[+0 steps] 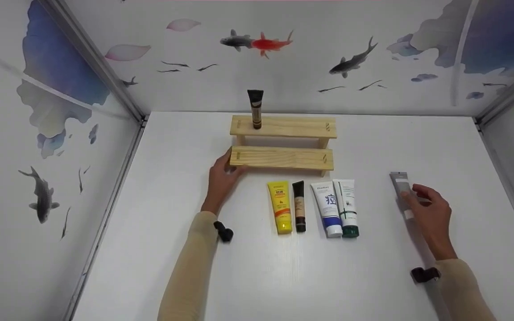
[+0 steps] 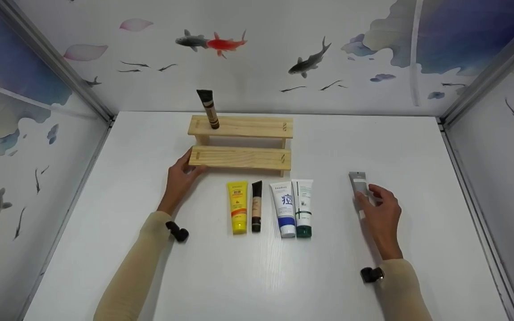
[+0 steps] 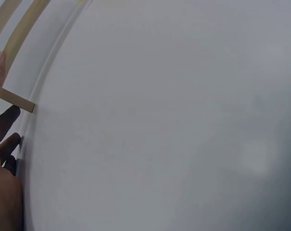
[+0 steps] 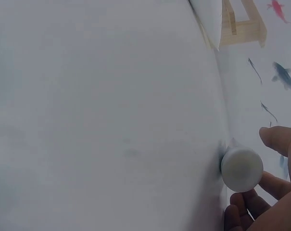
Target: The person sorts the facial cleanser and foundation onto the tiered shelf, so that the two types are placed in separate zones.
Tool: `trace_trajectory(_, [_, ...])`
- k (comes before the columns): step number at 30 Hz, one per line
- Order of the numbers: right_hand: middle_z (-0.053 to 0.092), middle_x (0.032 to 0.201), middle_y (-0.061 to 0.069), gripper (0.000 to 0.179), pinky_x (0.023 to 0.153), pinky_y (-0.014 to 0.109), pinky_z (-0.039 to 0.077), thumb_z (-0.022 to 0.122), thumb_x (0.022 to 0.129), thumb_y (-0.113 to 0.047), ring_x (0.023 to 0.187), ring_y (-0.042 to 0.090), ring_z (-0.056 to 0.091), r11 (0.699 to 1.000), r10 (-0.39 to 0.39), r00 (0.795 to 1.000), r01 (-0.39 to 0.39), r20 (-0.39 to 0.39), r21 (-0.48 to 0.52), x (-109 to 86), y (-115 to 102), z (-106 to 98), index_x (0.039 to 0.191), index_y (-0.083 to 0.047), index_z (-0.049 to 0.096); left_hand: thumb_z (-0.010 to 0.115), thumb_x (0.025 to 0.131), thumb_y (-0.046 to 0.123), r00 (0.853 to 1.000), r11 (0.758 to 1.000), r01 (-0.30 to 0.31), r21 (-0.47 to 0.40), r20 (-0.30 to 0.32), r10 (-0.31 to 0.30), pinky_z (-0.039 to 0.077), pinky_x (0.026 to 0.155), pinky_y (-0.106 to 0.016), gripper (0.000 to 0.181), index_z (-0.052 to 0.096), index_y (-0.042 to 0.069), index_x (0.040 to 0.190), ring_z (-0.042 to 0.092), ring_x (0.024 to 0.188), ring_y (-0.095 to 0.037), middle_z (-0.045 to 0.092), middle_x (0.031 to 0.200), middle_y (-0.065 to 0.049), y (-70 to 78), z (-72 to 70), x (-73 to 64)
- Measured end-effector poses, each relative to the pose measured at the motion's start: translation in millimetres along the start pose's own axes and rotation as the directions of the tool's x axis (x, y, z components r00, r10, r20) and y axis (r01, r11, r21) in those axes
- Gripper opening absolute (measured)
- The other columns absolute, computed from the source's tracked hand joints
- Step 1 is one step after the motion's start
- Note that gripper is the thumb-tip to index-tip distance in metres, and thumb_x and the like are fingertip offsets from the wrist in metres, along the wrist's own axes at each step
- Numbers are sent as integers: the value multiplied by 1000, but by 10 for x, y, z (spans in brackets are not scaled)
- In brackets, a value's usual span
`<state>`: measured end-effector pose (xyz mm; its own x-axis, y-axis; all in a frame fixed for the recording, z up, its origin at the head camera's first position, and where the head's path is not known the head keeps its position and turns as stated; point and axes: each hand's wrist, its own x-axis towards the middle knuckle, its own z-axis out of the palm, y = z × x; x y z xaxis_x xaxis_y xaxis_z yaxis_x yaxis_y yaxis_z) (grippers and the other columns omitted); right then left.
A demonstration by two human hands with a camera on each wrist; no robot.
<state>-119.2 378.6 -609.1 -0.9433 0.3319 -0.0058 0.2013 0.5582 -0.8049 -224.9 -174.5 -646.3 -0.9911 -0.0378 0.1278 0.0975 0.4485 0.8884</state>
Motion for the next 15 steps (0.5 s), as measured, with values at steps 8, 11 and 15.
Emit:
trace_trajectory(8, [64, 146, 19, 61, 89, 17, 43, 71, 108, -42, 117, 17, 53, 999, 10, 1000, -10, 3, -40, 18, 10, 34, 154, -4, 62, 83, 97, 51, 1000, 1000, 6, 1, -11, -5, 41, 128, -44, 93, 42, 9, 170, 49, 154, -31, 53, 165, -16, 6, 2, 10])
trace_trajectory(11, [63, 144, 19, 61, 90, 24, 41, 72, 107, -41, 117, 20, 51, 999, 12, 1000, -12, -6, -40, 16, 8, 63, 153, -3, 62, 84, 97, 48, 1000, 1000, 4, 13, -20, -4, 41, 128, -44, 92, 43, 9, 169, 49, 154, -31, 54, 164, -17, 4, 6, 15])
trace_trajectory(15, [62, 141, 19, 60, 91, 27, 40, 74, 106, -38, 117, 21, 50, 999, 5, 1000, -6, -22, -43, 9, 8, 103, 153, -2, 62, 84, 97, 46, 1000, 1000, 6, 15, -20, -5, 41, 128, -44, 91, 43, 9, 169, 49, 154, -30, 54, 164, -16, 7, 7, 16])
